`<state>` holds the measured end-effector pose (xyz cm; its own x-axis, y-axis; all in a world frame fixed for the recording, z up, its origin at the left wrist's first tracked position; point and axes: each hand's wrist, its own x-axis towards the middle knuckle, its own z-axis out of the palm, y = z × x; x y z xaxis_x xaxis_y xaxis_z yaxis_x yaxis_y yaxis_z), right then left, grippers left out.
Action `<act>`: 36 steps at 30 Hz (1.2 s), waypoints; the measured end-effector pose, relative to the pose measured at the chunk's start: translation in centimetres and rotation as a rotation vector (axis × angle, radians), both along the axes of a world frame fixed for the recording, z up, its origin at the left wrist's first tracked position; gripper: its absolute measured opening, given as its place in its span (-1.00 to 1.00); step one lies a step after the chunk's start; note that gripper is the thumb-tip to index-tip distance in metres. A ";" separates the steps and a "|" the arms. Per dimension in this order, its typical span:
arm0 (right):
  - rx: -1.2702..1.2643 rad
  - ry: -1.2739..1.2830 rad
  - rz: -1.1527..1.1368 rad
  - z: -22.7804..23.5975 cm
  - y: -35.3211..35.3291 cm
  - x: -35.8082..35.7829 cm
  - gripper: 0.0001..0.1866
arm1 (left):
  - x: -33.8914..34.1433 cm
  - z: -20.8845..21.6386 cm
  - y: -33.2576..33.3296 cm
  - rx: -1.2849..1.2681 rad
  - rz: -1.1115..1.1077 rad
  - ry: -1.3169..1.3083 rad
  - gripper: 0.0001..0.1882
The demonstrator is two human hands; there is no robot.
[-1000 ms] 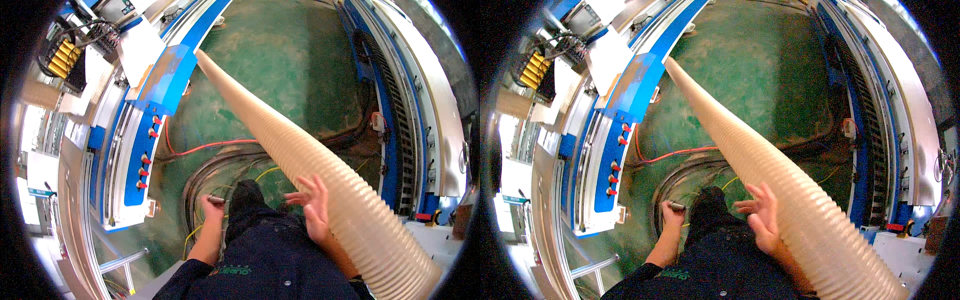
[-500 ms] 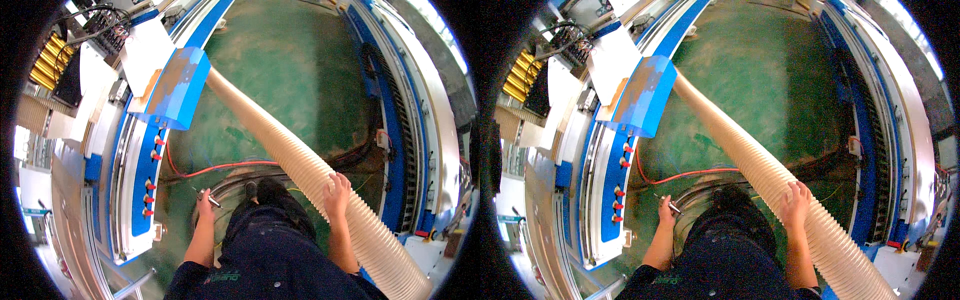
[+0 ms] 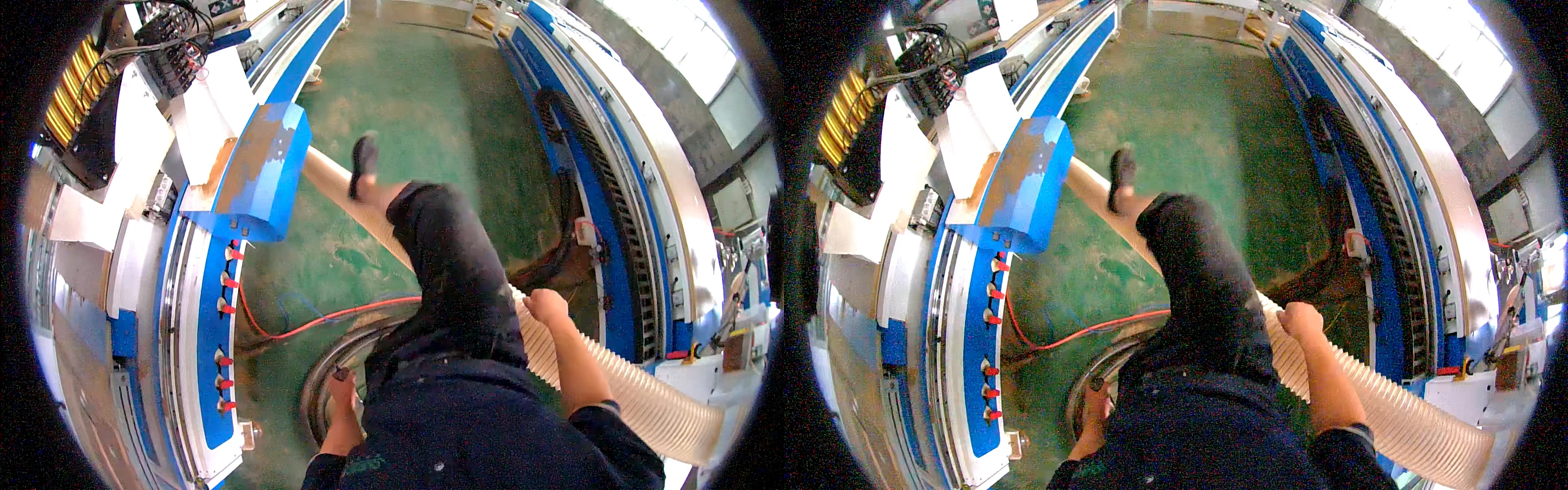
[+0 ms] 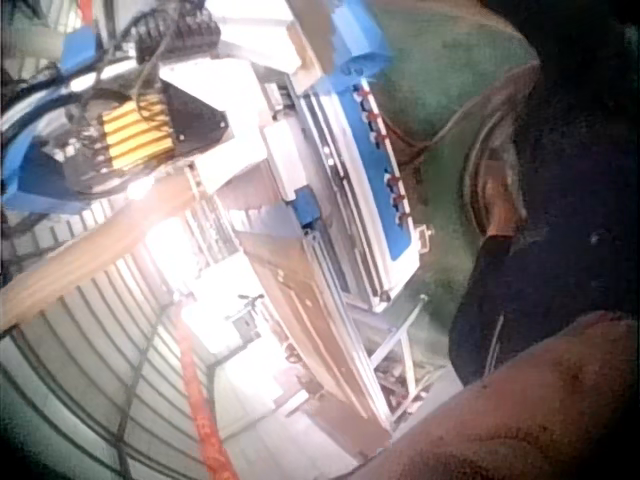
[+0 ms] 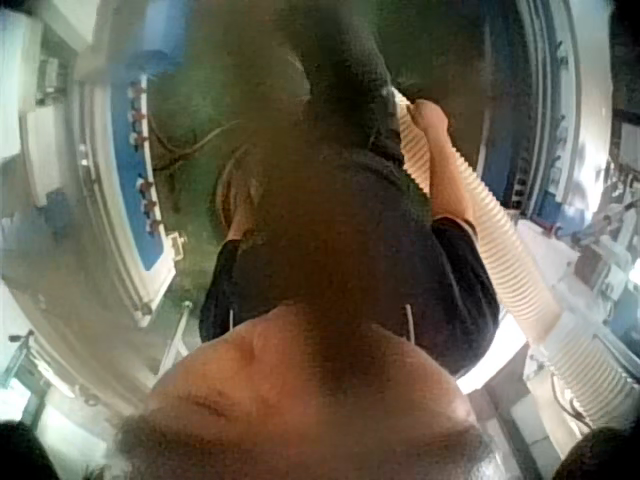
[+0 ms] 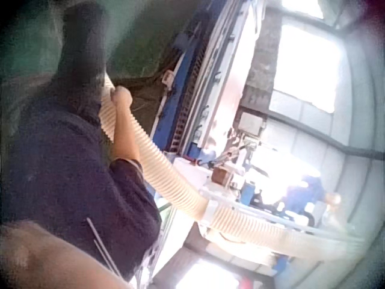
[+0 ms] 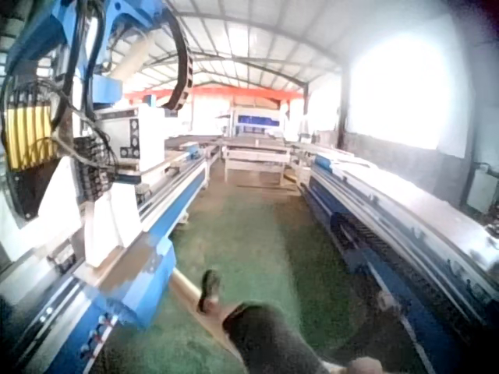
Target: The person removes a tool from a CNC machine, performs maintenance by loosening a part with a wrench, and then reinstalls the tool into the machine.
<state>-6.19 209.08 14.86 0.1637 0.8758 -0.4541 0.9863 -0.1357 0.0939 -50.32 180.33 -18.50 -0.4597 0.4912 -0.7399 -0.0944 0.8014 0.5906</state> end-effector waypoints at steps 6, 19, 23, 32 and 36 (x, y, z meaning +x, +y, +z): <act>-0.169 -0.167 0.245 -5.0 3.0 -0.7 -0.55 | 0.6 -4.2 -6.7 -0.167 -0.186 -0.071 -0.20; -0.914 0.329 -0.072 -18.6 -0.1 1.9 -0.26 | -11.7 5.7 12.5 0.057 -0.070 0.278 -0.31; -1.142 0.407 -0.045 -27.0 -6.6 0.6 -0.53 | -12.4 16.5 30.4 0.204 -0.202 0.406 -0.45; -1.021 0.811 -0.503 -28.3 0.0 -1.4 -0.56 | 2.3 24.8 63.0 0.541 -0.486 0.069 -0.61; -0.288 1.187 -1.103 -15.1 7.4 3.7 -0.60 | 10.0 22.1 66.5 0.475 -0.604 -0.112 -0.62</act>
